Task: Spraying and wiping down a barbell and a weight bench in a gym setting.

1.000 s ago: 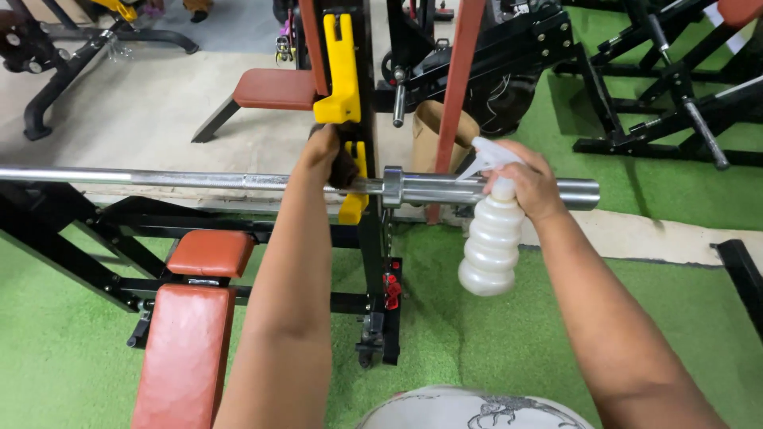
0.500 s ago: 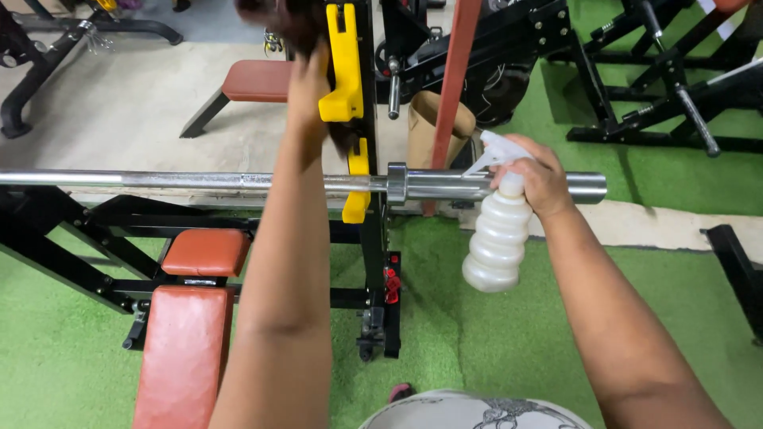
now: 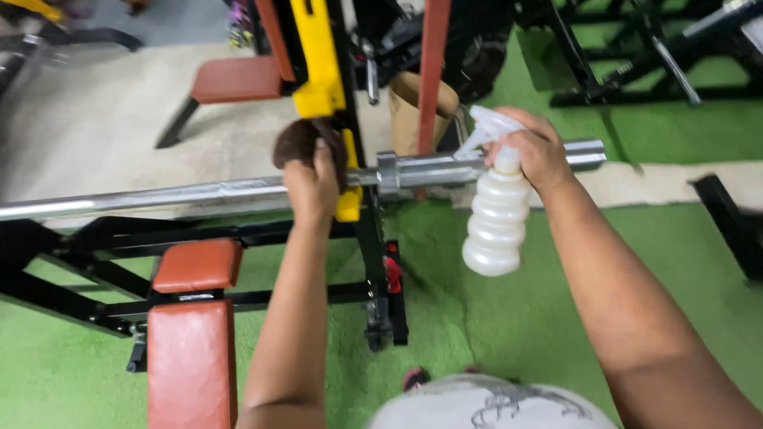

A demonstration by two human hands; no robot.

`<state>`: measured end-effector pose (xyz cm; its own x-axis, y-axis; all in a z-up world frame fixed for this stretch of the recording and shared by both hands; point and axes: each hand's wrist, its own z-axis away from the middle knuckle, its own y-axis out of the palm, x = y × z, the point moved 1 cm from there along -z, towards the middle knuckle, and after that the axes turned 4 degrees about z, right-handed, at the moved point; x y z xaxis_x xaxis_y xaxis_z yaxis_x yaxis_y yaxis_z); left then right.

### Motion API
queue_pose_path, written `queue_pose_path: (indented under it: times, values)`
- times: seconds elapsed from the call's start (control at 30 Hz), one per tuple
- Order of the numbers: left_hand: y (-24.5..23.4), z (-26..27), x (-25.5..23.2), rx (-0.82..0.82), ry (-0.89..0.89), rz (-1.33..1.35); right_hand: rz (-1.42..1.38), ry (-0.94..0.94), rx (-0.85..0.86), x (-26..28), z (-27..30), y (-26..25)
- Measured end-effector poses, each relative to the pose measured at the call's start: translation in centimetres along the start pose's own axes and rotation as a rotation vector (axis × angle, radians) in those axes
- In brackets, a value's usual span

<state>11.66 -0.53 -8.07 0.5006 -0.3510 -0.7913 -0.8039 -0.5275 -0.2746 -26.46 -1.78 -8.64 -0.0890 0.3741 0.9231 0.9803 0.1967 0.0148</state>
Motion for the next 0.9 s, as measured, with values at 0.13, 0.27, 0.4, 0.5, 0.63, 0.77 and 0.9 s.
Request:
queue_pose_path:
  times: [0.13,0.27,0.4,0.5,0.63,0.77,0.9]
  values:
    - [-1.5,2.3,-4.7,0.009,0.225,0.015,-0.014,-0.012,0.018,0.3,-1.1,-0.3]
    - [-1.7,4.6,-6.7,0.037,0.499,-0.117,-0.011,0.111,0.041,1.5,-1.0,0.1]
    - [0.1,4.8,-6.6,0.006,0.436,-0.536,-0.086,0.054,0.189,1.7,-1.2,-0.3]
    - [1.6,4.5,-8.3,-0.058,0.304,-0.731,-0.157,0.085,0.277,2.3,-1.8,-0.9]
    - [3.5,4.0,-9.2,-0.174,0.198,-0.900,-0.261,0.260,0.387,4.0,-2.1,-2.3]
    - [4.2,4.4,-6.4,-0.275,0.170,-1.034,-0.036,0.030,0.660,4.1,-2.1,-6.5]
    - [4.7,4.7,-6.2,-0.326,0.169,-1.125,-0.159,0.073,0.765,3.8,-2.0,-10.6]
